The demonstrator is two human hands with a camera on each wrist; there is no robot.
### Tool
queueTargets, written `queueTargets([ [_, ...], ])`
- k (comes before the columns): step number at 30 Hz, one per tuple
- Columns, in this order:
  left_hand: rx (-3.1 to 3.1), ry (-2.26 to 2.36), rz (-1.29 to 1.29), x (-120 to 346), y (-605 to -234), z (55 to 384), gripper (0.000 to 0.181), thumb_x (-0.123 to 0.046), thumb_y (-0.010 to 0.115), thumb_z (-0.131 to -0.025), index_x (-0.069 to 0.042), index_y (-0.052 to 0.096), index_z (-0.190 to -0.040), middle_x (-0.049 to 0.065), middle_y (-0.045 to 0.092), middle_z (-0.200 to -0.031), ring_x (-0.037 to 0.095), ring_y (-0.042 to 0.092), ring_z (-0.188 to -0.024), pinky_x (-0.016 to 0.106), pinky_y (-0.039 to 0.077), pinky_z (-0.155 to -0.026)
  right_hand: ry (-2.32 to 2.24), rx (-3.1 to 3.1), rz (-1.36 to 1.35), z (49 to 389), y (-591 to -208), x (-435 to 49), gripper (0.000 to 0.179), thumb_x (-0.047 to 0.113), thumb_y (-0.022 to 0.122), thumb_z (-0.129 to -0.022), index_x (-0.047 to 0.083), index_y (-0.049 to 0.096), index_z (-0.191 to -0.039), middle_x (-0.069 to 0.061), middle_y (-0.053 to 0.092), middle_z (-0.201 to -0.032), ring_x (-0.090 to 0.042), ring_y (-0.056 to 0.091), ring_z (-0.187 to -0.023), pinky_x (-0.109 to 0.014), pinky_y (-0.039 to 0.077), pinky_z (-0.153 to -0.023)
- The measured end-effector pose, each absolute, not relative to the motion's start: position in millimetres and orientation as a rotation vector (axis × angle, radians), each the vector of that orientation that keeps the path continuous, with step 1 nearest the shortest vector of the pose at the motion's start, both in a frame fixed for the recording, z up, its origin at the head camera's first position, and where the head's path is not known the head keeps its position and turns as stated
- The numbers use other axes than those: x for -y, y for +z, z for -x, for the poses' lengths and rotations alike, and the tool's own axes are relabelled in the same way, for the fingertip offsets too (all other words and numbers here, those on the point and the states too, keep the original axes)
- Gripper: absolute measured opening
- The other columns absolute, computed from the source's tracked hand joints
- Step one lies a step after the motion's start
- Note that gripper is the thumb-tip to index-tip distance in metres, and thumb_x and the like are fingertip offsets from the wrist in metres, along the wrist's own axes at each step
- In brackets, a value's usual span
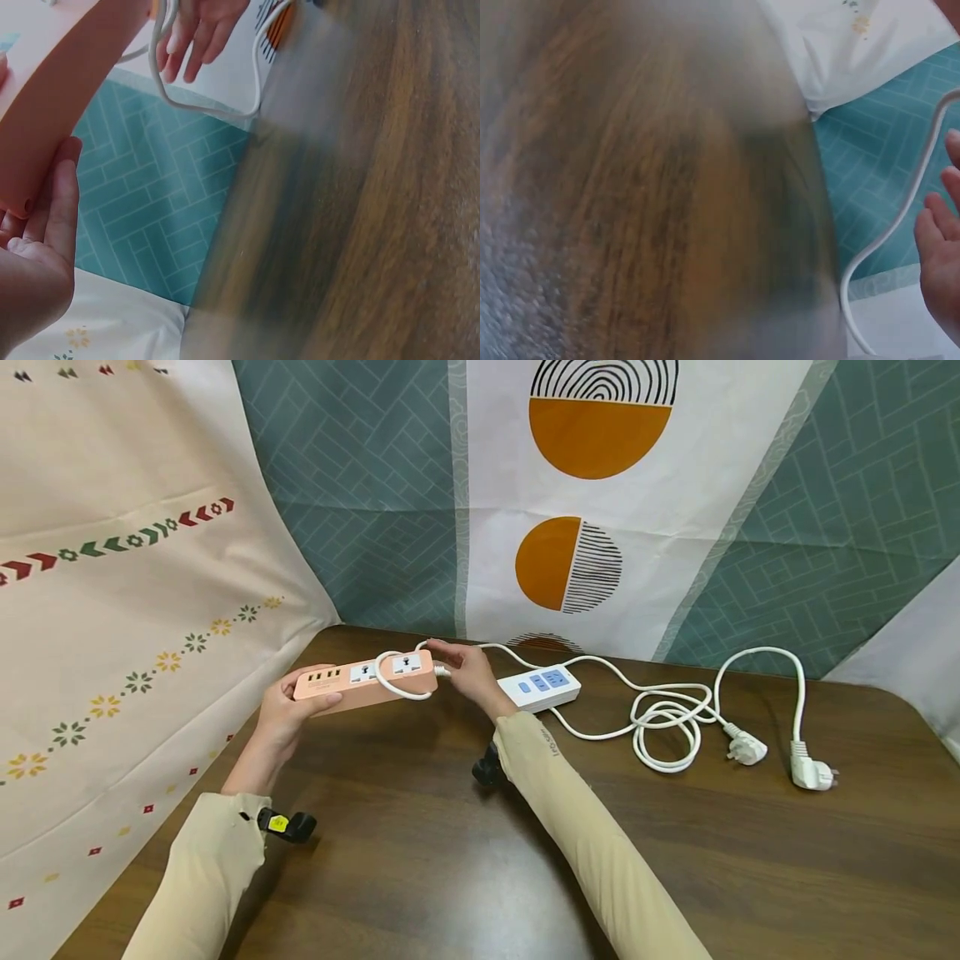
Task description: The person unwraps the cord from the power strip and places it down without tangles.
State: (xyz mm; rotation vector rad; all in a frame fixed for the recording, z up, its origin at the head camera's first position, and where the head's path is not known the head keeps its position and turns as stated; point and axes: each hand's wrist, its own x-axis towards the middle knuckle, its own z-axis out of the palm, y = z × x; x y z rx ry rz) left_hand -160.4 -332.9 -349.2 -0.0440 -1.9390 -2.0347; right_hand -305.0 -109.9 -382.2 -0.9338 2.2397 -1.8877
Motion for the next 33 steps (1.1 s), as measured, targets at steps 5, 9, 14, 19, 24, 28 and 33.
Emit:
queueTargets([
  [5,1.932,-2.050,0.052,336,-350,158,0.038,0.013,0.065,-0.072,-0.018,0.065,-0.094,-0.008,0.067,-0.087,0.003,0.061,-0.076,0.016,0.046,-0.066,-1.829,-2.264,1.174,305,-387,115,0.045,-0.013,0.060,-0.079,-0.006,0.053,-0.123,-0.019,0.048,-0.131,-0.027,0.038,-0.127,-0.024,0.035,-0.098],
  [9,1.928,-2.069,0.064,336,-350,156,0.039,0.014,0.065,-0.071,-0.018,0.065,-0.094,-0.008,0.067,-0.086,0.003,0.061,-0.076,0.016,0.046,-0.065,-1.728,-2.340,1.338,303,-388,118,0.046,-0.013,0.061,-0.077,-0.006,0.053,-0.122,-0.020,0.049,-0.129,-0.031,0.036,-0.128,-0.025,0.032,-0.101],
  [14,1.938,-2.064,0.055,338,-349,154,0.039,0.013,0.065,-0.071,-0.019,0.065,-0.094,-0.008,0.067,-0.086,0.003,0.060,-0.076,0.016,0.045,-0.065,-1.652,-2.456,1.395,302,-389,120,0.034,-0.009,0.062,-0.077,-0.006,0.061,-0.112,-0.018,0.059,-0.117,-0.027,0.044,-0.123,-0.025,0.034,-0.099],
  [19,1.959,-2.043,0.032,339,-349,152,0.038,0.011,0.066,-0.072,-0.020,0.065,-0.094,-0.009,0.066,-0.086,0.003,0.059,-0.076,0.016,0.045,-0.066,-1.581,-2.536,1.458,303,-390,119,0.022,-0.008,0.063,-0.075,-0.006,0.068,-0.096,-0.019,0.065,-0.105,-0.027,0.058,-0.106,-0.026,0.043,-0.090],
  [24,1.943,-2.059,0.050,339,-350,150,0.038,0.012,0.064,-0.072,-0.020,0.065,-0.094,-0.008,0.067,-0.088,0.004,0.059,-0.077,0.017,0.044,-0.068,-1.576,-2.501,1.471,304,-389,116,0.018,-0.005,0.064,-0.077,-0.005,0.069,-0.095,-0.017,0.067,-0.098,-0.025,0.063,-0.092,-0.027,0.049,-0.079],
  [28,1.924,-2.080,0.061,339,-351,150,0.039,0.013,0.063,-0.072,-0.019,0.066,-0.093,-0.007,0.067,-0.088,0.004,0.059,-0.078,0.017,0.045,-0.068,-1.627,-2.527,1.382,305,-383,113,0.018,0.002,0.068,-0.079,-0.004,0.069,-0.097,-0.016,0.067,-0.099,-0.025,0.063,-0.093,-0.030,0.050,-0.076],
  [33,1.914,-2.097,0.067,340,-351,150,0.038,0.013,0.063,-0.073,-0.019,0.065,-0.094,-0.006,0.066,-0.089,0.005,0.059,-0.079,0.017,0.045,-0.068,-1.611,-2.580,1.315,307,-377,112,0.020,0.002,0.068,-0.078,-0.003,0.069,-0.097,-0.016,0.067,-0.100,-0.025,0.062,-0.094,-0.032,0.049,-0.080],
])
